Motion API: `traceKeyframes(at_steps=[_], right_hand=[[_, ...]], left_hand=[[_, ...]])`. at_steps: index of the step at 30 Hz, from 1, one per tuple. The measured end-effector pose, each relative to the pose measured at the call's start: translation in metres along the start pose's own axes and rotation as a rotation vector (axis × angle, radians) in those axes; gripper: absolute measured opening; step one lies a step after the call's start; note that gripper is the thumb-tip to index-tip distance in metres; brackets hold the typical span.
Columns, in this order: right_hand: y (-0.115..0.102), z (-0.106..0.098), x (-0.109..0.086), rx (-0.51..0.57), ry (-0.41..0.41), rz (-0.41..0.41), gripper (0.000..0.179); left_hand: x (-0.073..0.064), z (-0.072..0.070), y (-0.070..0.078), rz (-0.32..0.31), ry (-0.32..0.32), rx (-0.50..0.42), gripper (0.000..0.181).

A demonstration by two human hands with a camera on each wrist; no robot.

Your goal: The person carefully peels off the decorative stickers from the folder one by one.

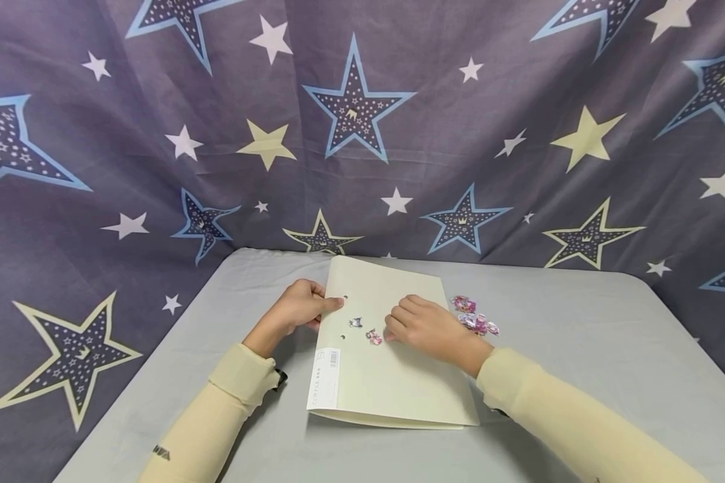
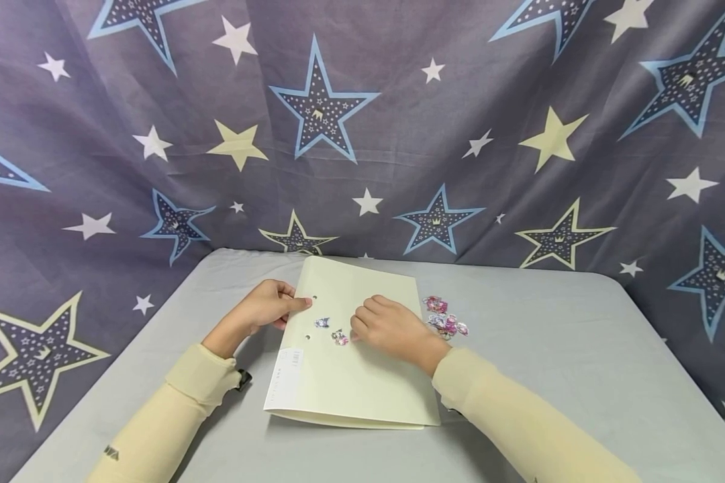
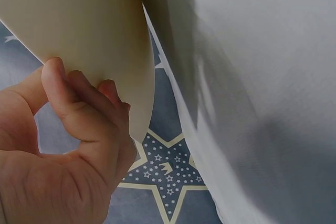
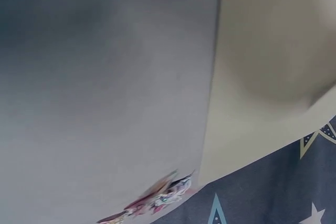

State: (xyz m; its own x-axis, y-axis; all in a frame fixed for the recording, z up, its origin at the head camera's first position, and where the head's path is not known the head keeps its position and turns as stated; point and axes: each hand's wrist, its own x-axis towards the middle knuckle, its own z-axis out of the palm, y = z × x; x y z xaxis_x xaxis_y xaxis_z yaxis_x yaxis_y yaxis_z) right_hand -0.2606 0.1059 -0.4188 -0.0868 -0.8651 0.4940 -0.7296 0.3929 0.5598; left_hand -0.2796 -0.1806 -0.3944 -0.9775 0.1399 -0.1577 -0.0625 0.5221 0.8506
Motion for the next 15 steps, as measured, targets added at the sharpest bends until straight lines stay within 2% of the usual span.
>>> traceKeyframes(at_steps=[10, 15], right_hand=[[-0.0021, -0.0013, 0.0032, -0.050, -0.042, -0.023, 0.030], [-0.0034, -0.0005, 0.0046, -0.061, -0.035, -0.055, 0.028]], left_hand=[[0.0011, 0.0006, 0.0005, -0.003, 0.011, 0.016, 0.031], [0.0015, 0.0003, -0.0001, -0.016, 0.000, -0.019, 0.031]])
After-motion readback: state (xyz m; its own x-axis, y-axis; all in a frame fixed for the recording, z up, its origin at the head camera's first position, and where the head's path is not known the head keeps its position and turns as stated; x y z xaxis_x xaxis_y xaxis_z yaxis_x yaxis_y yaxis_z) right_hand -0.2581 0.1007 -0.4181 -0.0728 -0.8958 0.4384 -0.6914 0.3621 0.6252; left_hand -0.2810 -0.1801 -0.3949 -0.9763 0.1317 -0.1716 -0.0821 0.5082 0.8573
